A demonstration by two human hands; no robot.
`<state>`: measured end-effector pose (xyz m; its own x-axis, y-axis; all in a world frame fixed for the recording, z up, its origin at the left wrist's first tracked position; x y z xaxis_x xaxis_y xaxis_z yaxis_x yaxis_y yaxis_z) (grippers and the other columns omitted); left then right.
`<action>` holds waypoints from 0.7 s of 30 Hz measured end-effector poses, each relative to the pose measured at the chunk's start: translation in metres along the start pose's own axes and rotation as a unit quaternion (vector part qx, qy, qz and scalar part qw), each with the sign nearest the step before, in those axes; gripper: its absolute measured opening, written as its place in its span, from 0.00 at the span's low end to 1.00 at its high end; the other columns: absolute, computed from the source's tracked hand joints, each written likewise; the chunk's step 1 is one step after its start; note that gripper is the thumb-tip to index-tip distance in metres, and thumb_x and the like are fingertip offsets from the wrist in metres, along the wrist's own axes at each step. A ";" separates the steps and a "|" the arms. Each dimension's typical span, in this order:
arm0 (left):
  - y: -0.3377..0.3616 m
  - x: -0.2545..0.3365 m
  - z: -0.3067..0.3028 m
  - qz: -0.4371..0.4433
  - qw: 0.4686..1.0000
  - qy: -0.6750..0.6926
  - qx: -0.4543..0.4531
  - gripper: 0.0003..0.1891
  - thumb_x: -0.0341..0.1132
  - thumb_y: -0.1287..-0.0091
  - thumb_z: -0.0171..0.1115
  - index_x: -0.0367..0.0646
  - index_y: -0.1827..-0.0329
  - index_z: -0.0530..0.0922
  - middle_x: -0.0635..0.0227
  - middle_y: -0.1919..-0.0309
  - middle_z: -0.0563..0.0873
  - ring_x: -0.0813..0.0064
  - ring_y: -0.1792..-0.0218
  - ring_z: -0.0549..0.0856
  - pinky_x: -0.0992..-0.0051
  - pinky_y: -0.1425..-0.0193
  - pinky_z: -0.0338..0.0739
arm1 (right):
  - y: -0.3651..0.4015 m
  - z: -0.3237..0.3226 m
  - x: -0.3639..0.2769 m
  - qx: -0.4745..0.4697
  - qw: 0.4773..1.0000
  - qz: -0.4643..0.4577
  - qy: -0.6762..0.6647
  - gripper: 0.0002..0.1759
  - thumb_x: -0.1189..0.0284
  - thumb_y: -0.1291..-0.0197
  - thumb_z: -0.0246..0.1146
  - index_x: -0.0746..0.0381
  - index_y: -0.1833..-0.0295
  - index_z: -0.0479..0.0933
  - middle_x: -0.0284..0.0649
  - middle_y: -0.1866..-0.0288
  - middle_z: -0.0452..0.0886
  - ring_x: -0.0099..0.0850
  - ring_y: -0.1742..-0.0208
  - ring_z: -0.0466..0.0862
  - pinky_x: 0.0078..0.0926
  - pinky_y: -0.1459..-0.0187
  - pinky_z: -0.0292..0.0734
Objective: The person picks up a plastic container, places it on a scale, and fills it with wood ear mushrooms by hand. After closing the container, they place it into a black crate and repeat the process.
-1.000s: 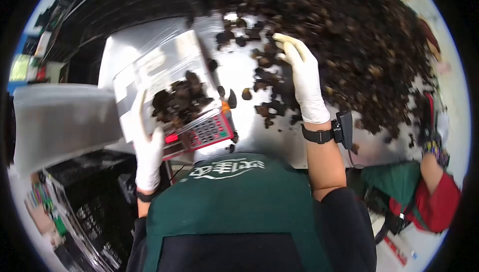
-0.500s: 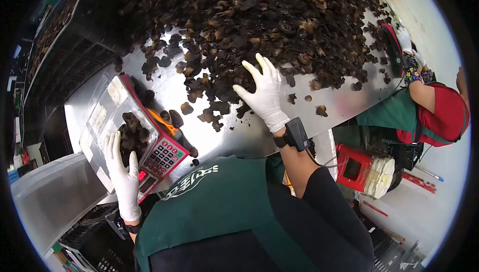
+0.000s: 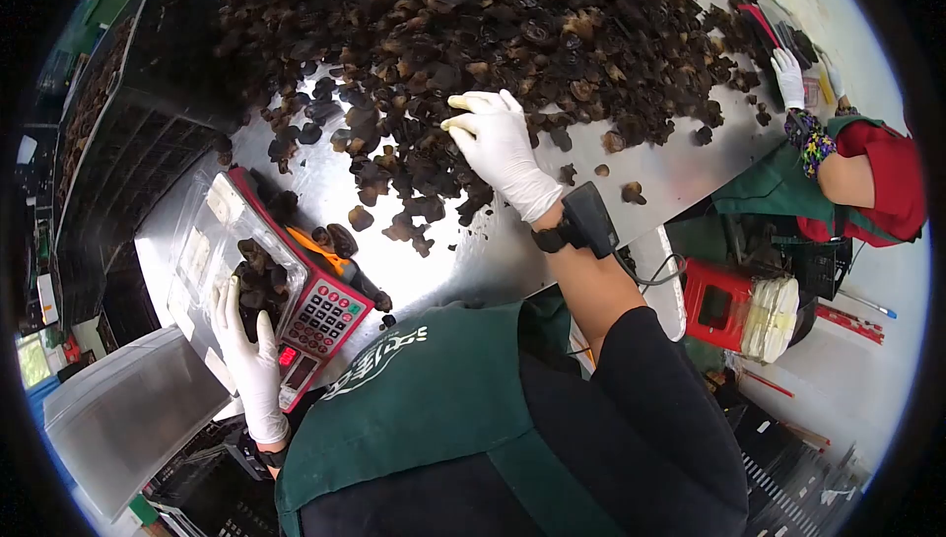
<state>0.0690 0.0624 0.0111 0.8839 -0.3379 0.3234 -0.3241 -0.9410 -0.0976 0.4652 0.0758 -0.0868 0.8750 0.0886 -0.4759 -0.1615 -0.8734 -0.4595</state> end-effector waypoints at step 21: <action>0.002 -0.001 0.000 -0.008 0.998 -0.059 -0.016 0.29 0.29 0.30 0.59 0.40 0.25 0.68 0.52 0.28 0.70 0.50 0.22 0.62 0.55 0.20 0.56 | -0.025 0.069 -0.035 -0.136 0.988 -0.001 0.067 0.17 0.70 0.44 0.68 0.57 0.48 0.78 0.38 0.57 0.81 0.40 0.53 0.84 0.38 0.53 0.81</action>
<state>0.0673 0.0607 0.0100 0.9219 -0.3241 0.2123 -0.3181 -0.9460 -0.0626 0.4075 0.1274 -0.1106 0.9307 0.0414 -0.3635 -0.0475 -0.9715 -0.2322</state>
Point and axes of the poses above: each hand's wrist, its own y-axis away from the middle knuckle, its own z-axis out of the palm, x = y × z, the point moved 6 cm from there along -y, towards the middle knuckle
